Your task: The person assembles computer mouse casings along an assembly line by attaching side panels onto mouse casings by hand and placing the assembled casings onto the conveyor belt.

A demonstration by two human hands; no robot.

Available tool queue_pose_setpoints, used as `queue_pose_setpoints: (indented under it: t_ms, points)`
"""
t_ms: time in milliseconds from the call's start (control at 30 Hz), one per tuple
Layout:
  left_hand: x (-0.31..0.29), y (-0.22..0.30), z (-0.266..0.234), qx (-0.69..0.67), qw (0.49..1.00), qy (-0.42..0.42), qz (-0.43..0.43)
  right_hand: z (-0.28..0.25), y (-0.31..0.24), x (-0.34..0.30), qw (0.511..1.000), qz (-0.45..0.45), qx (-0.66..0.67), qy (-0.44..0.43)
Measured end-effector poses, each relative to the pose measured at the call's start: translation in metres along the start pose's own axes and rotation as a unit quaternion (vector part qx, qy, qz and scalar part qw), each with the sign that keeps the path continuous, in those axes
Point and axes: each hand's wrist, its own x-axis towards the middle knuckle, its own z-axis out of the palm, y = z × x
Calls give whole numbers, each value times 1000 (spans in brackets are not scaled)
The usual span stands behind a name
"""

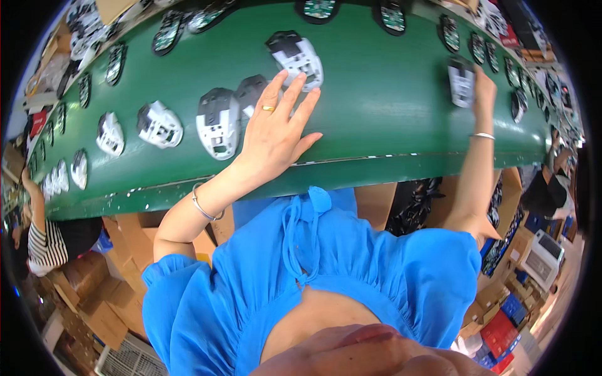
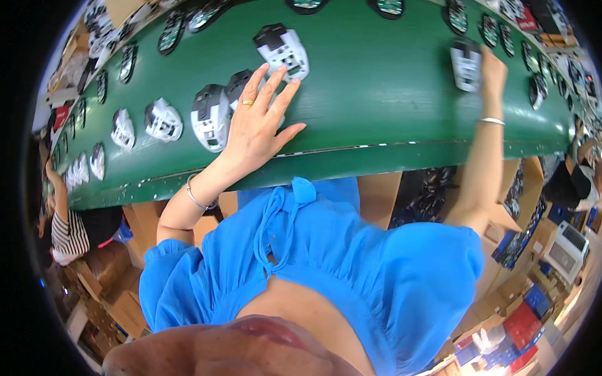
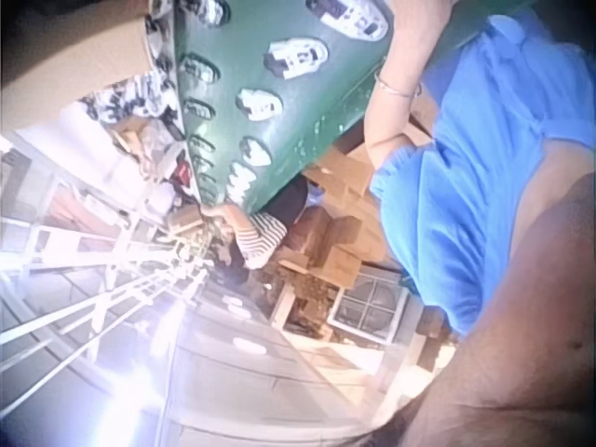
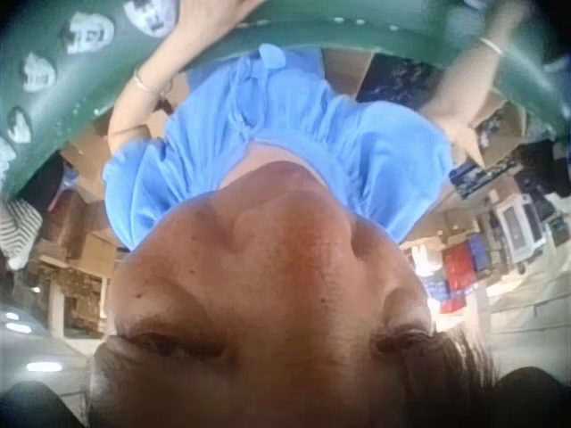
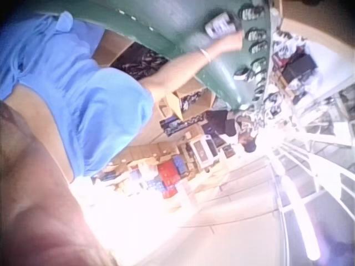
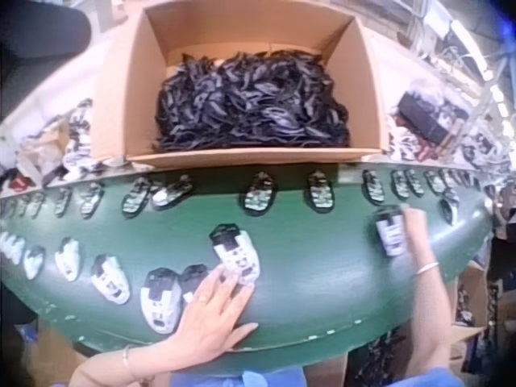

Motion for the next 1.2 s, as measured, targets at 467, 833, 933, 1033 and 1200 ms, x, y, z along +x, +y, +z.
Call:
queue_pose_setpoints:
  t_ms: [467,833,933,1033,1200]
  points:
    - [-40,-127,-74,101,995,-20,-5,-67,-19,-16,914,-85,-304,255]
    - [-61,-183,-118,96,994,28,-55,92,-342,-45,876,-469,77,-80]
    - [-39,-150,-101,29,993,99,-54,146,-379,18,889,-450,-11,-85]
    - [-20,-111,-79,-44,990,115,-67,178,-404,16,900,-416,-117,-62]
    - [18,-70,-48,-110,988,108,-18,194,-417,4,910,-348,-214,-65]
